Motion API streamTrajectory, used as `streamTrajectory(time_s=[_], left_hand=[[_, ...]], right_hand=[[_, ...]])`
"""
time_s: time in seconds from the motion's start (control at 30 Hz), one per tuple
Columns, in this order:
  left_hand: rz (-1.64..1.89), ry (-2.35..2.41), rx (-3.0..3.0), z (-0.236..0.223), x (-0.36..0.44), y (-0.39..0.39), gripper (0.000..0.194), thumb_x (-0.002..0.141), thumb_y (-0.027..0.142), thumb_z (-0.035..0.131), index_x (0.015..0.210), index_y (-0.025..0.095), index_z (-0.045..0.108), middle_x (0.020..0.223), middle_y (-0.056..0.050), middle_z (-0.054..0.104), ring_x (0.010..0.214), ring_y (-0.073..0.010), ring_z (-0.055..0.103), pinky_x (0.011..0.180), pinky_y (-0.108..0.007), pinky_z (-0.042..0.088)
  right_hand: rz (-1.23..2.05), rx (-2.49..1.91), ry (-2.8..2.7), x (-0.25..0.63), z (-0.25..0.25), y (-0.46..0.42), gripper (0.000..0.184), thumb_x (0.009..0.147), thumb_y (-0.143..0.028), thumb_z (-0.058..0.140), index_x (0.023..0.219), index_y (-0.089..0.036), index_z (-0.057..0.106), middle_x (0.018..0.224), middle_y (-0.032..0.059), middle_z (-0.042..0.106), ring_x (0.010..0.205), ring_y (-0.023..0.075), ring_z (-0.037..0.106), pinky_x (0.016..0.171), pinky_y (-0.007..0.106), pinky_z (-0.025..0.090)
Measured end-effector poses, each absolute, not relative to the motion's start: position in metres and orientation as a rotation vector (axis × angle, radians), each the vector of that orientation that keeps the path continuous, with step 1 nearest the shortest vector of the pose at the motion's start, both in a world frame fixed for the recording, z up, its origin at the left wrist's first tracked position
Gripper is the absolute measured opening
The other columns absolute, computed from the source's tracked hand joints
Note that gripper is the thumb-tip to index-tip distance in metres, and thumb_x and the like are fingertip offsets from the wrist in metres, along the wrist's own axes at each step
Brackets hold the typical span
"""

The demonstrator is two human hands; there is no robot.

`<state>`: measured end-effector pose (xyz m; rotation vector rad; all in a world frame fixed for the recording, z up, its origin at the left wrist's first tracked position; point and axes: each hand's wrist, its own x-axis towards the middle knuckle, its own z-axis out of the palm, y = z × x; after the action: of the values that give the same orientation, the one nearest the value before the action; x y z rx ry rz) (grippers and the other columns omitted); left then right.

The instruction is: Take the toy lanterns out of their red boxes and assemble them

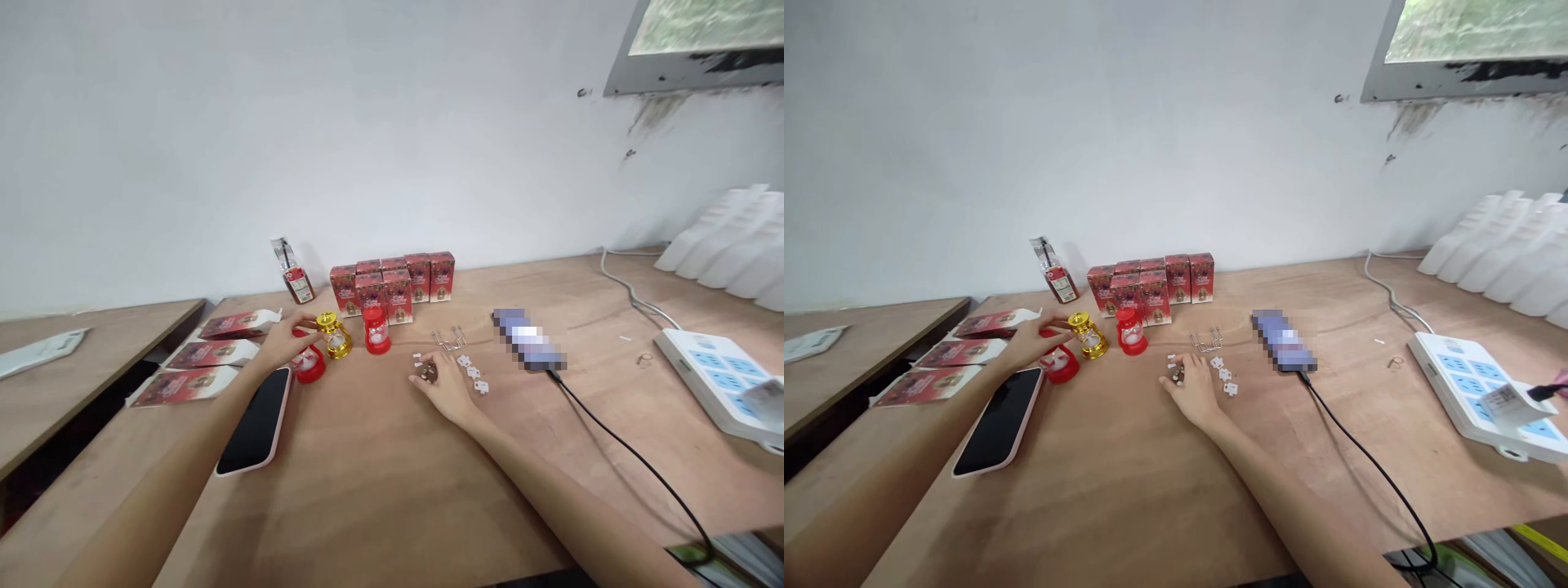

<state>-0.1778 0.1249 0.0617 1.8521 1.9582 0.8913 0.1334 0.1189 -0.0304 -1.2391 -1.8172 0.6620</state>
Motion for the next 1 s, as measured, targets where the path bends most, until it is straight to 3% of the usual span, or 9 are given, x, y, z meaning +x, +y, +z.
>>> streamTrajectory(time_s=[0.23, 0.43, 0.63, 0.77, 0.9, 1.0], left_hand=[[0.949, 1.957, 1.855, 0.061, -0.168, 0.129, 0.045, 0.058, 0.059, 0.064, 0.077, 0.018, 0.065, 0.079, -0.007, 0.071, 0.076, -0.0243, 0.066, 0.075, -0.037, 0.050], [0.935, 1.880, 1.956, 0.071, -0.156, 0.132, 0.039, 0.055, 0.056, 0.068, 0.061, 0.018, 0.064, 0.066, -0.004, 0.068, 0.064, -0.0195, 0.061, 0.061, -0.029, 0.048], [1.150, 1.826, 1.871, 0.067, -0.155, 0.136, 0.034, 0.058, 0.050, 0.068, 0.061, 0.017, 0.064, 0.062, -0.004, 0.066, 0.059, -0.0159, 0.059, 0.059, -0.026, 0.048], [1.371, 1.870, 1.721, 0.054, -0.158, 0.141, 0.035, 0.066, 0.052, 0.059, 0.065, 0.016, 0.058, 0.059, -0.003, 0.062, 0.055, -0.0147, 0.059, 0.056, -0.026, 0.049], [1.471, 1.925, 1.745, 0.045, -0.158, 0.143, 0.033, 0.071, 0.050, 0.054, 0.072, 0.017, 0.058, 0.069, -0.004, 0.063, 0.069, -0.0180, 0.062, 0.069, -0.031, 0.051], [1.676, 2.032, 1.791, 0.040, -0.151, 0.136, 0.035, 0.076, 0.046, 0.050, 0.095, 0.018, 0.057, 0.100, -0.010, 0.062, 0.101, -0.0253, 0.057, 0.090, -0.041, 0.044]], right_hand=[[0.559, -1.233, -1.984, 0.134, -0.030, 0.119, 0.019, 0.069, -0.020, 0.071, 0.082, -0.021, 0.057, 0.090, 0.0040, 0.063, 0.089, 0.0242, 0.053, 0.079, 0.038, 0.041], [0.421, -1.100, -2.181, 0.134, -0.031, 0.116, 0.001, 0.082, -0.019, 0.057, 0.082, -0.020, 0.057, 0.092, 0.0061, 0.058, 0.091, 0.0231, 0.051, 0.080, 0.037, 0.042], [0.191, -1.110, -2.353, 0.133, -0.027, 0.117, 0.008, 0.087, -0.020, 0.050, 0.086, -0.019, 0.057, 0.095, 0.0084, 0.059, 0.092, 0.0255, 0.050, 0.077, 0.038, 0.041], [0.113, -1.082, -2.398, 0.133, -0.025, 0.119, 0.008, 0.088, -0.021, 0.049, 0.086, -0.020, 0.056, 0.093, 0.0077, 0.059, 0.088, 0.0247, 0.051, 0.074, 0.036, 0.041], [0.050, -1.085, -2.402, 0.133, -0.026, 0.118, 0.012, 0.090, -0.026, 0.046, 0.086, -0.020, 0.056, 0.095, 0.0089, 0.060, 0.088, 0.0254, 0.051, 0.074, 0.037, 0.040], [0.044, -1.092, -2.389, 0.133, -0.023, 0.116, 0.014, 0.090, -0.028, 0.044, 0.090, -0.019, 0.055, 0.097, 0.0097, 0.060, 0.089, 0.0262, 0.052, 0.076, 0.039, 0.041]])
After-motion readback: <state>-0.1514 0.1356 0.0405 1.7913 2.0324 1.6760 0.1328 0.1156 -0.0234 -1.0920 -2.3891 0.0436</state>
